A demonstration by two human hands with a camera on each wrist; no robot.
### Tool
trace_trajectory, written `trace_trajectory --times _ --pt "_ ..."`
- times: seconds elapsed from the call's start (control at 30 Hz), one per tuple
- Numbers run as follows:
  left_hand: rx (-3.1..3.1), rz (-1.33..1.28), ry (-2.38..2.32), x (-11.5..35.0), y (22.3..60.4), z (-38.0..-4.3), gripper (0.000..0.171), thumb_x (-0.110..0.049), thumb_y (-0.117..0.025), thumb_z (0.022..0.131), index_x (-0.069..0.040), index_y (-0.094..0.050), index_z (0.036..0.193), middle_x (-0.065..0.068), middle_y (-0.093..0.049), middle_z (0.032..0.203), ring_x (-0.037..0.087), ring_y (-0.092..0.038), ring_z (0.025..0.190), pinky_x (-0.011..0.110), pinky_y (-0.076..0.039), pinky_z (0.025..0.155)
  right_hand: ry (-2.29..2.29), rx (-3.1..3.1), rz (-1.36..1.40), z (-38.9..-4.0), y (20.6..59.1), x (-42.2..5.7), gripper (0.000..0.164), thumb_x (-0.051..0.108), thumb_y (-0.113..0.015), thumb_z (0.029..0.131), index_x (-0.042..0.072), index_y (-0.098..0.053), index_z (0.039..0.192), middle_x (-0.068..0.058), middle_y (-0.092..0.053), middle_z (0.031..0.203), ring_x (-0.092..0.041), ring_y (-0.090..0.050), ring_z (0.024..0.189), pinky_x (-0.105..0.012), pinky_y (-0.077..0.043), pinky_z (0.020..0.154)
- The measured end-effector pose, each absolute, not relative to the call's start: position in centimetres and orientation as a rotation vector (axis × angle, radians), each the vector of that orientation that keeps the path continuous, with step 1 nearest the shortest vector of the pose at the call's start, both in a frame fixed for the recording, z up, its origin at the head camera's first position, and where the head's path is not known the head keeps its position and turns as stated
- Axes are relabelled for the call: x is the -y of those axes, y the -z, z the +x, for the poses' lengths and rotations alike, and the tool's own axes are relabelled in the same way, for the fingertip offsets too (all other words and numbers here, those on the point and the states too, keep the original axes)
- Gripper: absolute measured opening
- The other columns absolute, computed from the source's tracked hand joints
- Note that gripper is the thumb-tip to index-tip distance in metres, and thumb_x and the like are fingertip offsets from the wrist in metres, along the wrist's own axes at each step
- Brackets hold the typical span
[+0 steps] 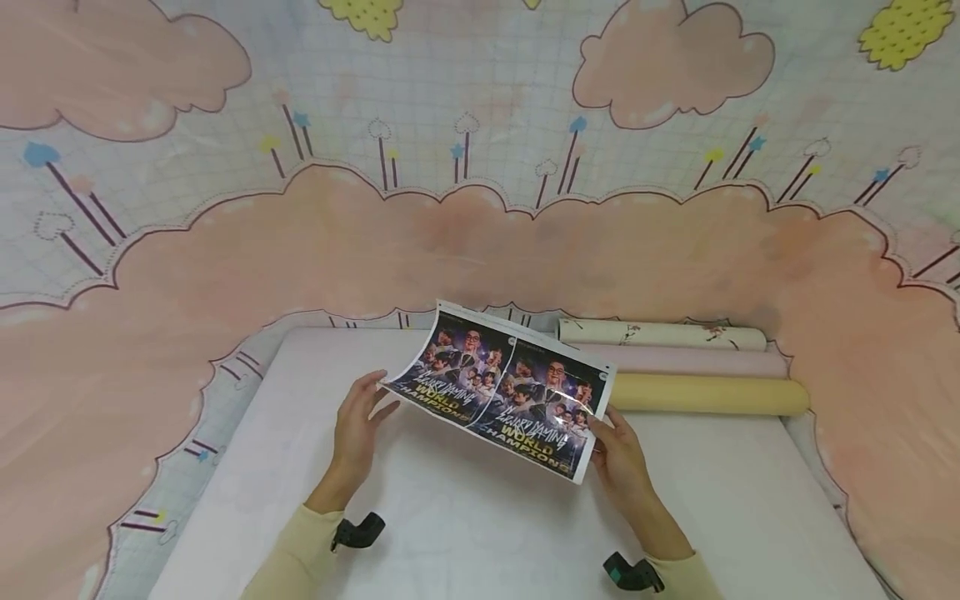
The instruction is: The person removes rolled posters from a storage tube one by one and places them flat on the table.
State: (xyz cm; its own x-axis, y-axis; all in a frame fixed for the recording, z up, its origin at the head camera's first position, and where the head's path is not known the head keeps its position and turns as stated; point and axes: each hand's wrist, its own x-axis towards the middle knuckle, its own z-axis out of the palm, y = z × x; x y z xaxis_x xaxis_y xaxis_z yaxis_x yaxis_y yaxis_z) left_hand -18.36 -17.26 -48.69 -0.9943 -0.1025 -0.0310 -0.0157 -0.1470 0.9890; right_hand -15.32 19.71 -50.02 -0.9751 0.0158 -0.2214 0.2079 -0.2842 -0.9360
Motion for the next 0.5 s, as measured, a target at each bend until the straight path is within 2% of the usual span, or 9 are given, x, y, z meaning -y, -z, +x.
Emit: trace_trajectory --times 0.1,0.2,0.33,0.5 --pt "2.214 0.141 2.288 18.7 48.7 -19.1 0.037 -0.025 -0.04 0.106 -0.002 -0.051 0.134 0.003 -0.042 0.149 0.017 -0.041 0.137 0.022 -0.049 0.097 2.384 -1.811 0.263 -15.3 50.1 -20.7 0.049 0.016 -0.044 0.105 0.008 -0.029 0.151 0.012 -0.072 0.101 -0.003 -0.068 0.088 -0.021 -0.057 0.076" --pt "2.42 0.014 2.232 19.8 49.1 -19.7 0.037 -0.019 -0.042 0.105 -0.003 -0.052 0.137 0.005 -0.036 0.157 0.024 -0.035 0.144 0.038 -0.043 0.109 2.362 -1.793 0.225 -15.3 50.1 -21.4 0.049 0.018 -0.046 0.105 0.008 -0.029 0.149 0.011 -0.071 0.103 -0.003 -0.068 0.091 -0.021 -0.057 0.079" --pt "2.64 -0.294 2.23 20.7 49.8 -20.2 0.047 -0.01 -0.047 0.1 -0.017 -0.046 0.146 0.004 -0.024 0.163 0.036 -0.028 0.148 0.06 -0.03 0.115 2.299 -1.774 0.188 -15.2 50.0 -22.1 0.05 0.024 -0.048 0.104 0.008 -0.03 0.148 0.01 -0.07 0.107 -0.006 -0.069 0.098 -0.025 -0.058 0.083" --pt "2.669 -0.539 2.357 20.9 50.7 -20.4 0.067 -0.003 -0.057 0.094 -0.027 -0.034 0.153 0.006 -0.019 0.164 0.037 -0.038 0.142 0.041 -0.049 0.103 2.242 -1.783 0.153 -15.0 49.9 -22.4 0.052 0.026 -0.047 0.105 0.009 -0.028 0.151 0.007 -0.071 0.111 -0.009 -0.069 0.1 -0.029 -0.058 0.084"
